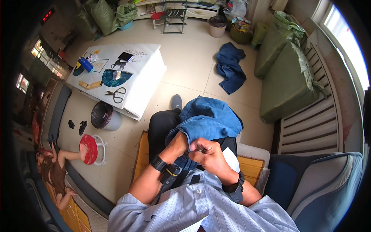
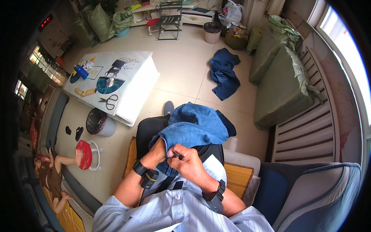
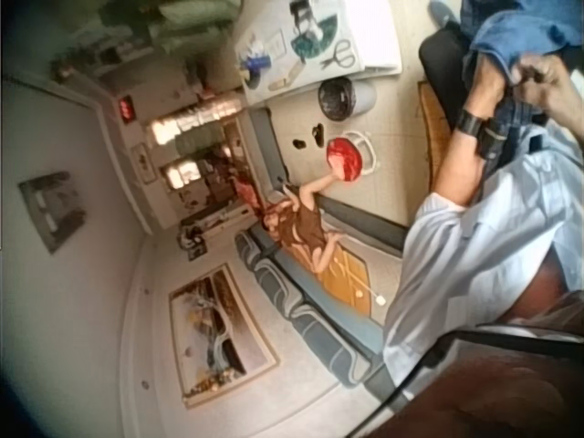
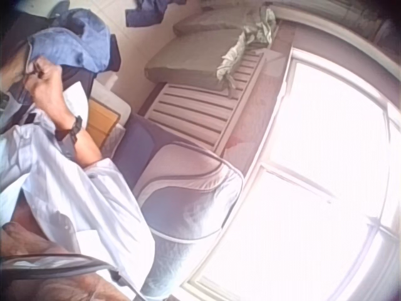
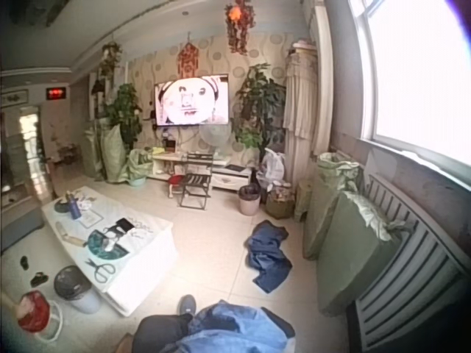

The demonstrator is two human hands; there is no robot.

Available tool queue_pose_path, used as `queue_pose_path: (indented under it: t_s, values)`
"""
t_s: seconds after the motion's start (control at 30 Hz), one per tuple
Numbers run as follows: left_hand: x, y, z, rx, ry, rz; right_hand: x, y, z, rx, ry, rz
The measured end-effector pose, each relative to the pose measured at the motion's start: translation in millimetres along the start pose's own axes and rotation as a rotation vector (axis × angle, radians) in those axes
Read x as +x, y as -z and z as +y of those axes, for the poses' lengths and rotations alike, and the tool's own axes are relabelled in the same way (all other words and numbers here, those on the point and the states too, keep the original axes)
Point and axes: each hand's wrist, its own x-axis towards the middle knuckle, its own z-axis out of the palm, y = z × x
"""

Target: The person uses a seam ripper to remove stitches from the pocket area of a pair of blue jeans. They repeatedly pick at the seam, pull out threads, and inspect the fabric while seated.

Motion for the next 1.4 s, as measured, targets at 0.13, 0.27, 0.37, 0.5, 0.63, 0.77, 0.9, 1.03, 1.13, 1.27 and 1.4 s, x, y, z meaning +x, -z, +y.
queue_pose_path:
  t_s: [0.13, 0.27, 0.37, 0.5, 0.63, 0.77, 0.9, 1.03, 1.13, 1.27, 1.4]
  values:
    - [-8, 0, 26, -0.046, 0.101, -0.08, -1, -5, 1, -0.04, 0.003, -0.016]
    - [-10, 2, 36, -0.069, 0.012, -0.089, -1, -8, -3, -0.054, -0.001, -0.043]
    - [-7, 9, 9, -0.064, 0.001, -0.038, 5, -9, -3, -0.024, 0.02, -0.067]
    - [4, 28, 2, 0.574, -0.338, -0.201, 10, -6, -3, 0.045, -0.037, -0.04]
    - [4, 31, 2, 0.789, -0.44, -0.317, 12, -6, 11, 0.09, -0.042, -0.023]
    - [6, 31, 14, 0.736, -0.17, -0.465, 14, -5, 11, 0.087, -0.057, -0.011]
    - [0, 23, 4, 0.382, -0.197, -0.152, 20, -8, 16, 0.085, -0.044, -0.021]
    - [1, 12, 11, -0.509, 0.015, -0.166, 19, -7, 16, 0.056, -0.029, -0.058]
    - [-2, 11, 17, -0.562, 0.079, -0.166, 17, -6, 12, 0.058, -0.034, -0.081]
    - [-3, 12, 21, -0.24, 0.027, -0.19, 16, -5, 14, 0.039, -0.027, -0.044]
    - [5, 23, -8, -0.054, 0.036, -0.162, 17, -8, 23, 0.074, -0.029, -0.038]
